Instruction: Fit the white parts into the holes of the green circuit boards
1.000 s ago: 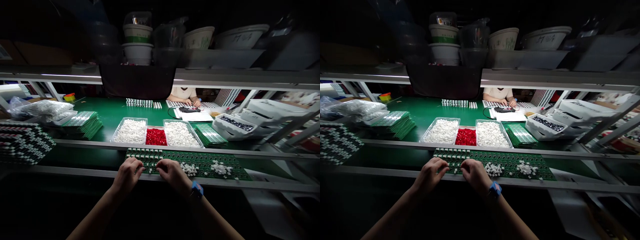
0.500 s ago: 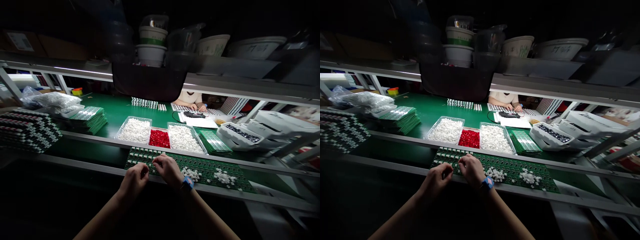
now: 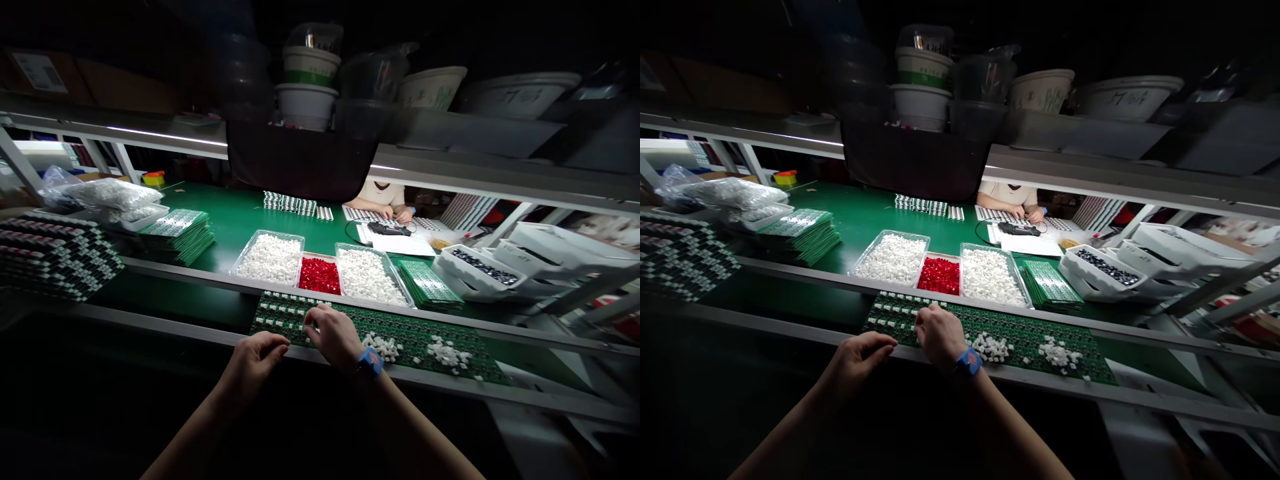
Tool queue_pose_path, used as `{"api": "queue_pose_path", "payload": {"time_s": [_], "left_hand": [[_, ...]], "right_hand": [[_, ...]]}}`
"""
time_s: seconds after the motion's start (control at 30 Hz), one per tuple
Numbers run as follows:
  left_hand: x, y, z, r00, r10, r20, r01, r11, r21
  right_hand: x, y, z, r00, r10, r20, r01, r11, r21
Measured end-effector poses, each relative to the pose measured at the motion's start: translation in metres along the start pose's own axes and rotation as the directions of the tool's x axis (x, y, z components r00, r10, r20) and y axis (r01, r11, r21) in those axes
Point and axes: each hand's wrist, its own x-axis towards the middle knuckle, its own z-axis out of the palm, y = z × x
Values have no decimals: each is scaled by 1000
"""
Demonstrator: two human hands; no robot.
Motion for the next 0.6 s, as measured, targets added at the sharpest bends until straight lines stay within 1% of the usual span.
{"api": "queue_pose_path", "payload": {"time_s": [0.1, 0.17, 0.23, 0.3, 0.37, 0.43, 0.47, 0.53, 0.6], "left_hand": [[1, -2, -6, 994, -60, 88, 68, 994, -91], [3, -1, -8, 989, -94, 117, 113, 979, -168], [5, 0, -9, 990, -96, 100, 116, 969, -218], [9, 1, -8, 995, -80, 62, 92, 973, -211], [15, 3, -8, 999, -48, 6, 49, 993, -109], [22, 4, -7, 997, 53, -60, -49, 997, 67], [26, 4, -7, 989, 128, -77, -114, 980, 162], [33, 3, -7, 958, 277, -78, -238, 915, 327], [39, 0, -6, 931, 361, -49, -305, 847, 436]], "right_hand": [[-7, 0, -6, 999, -26, 21, 25, 998, 52], [-13, -1, -6, 998, -49, 48, 46, 997, 65], [-17, -1, -4, 997, -50, 60, 47, 998, 49], [-19, -1, 0, 997, -37, 64, 35, 999, 28], [-20, -1, 4, 997, -28, 68, 26, 999, 29], [-20, 0, 7, 998, -30, 58, 27, 998, 50], [-20, 1, 8, 999, -33, 41, 31, 997, 66], [-21, 3, 11, 999, -41, -5, 41, 993, 110], [-22, 5, 13, 998, -44, -48, 51, 985, 163]]}}
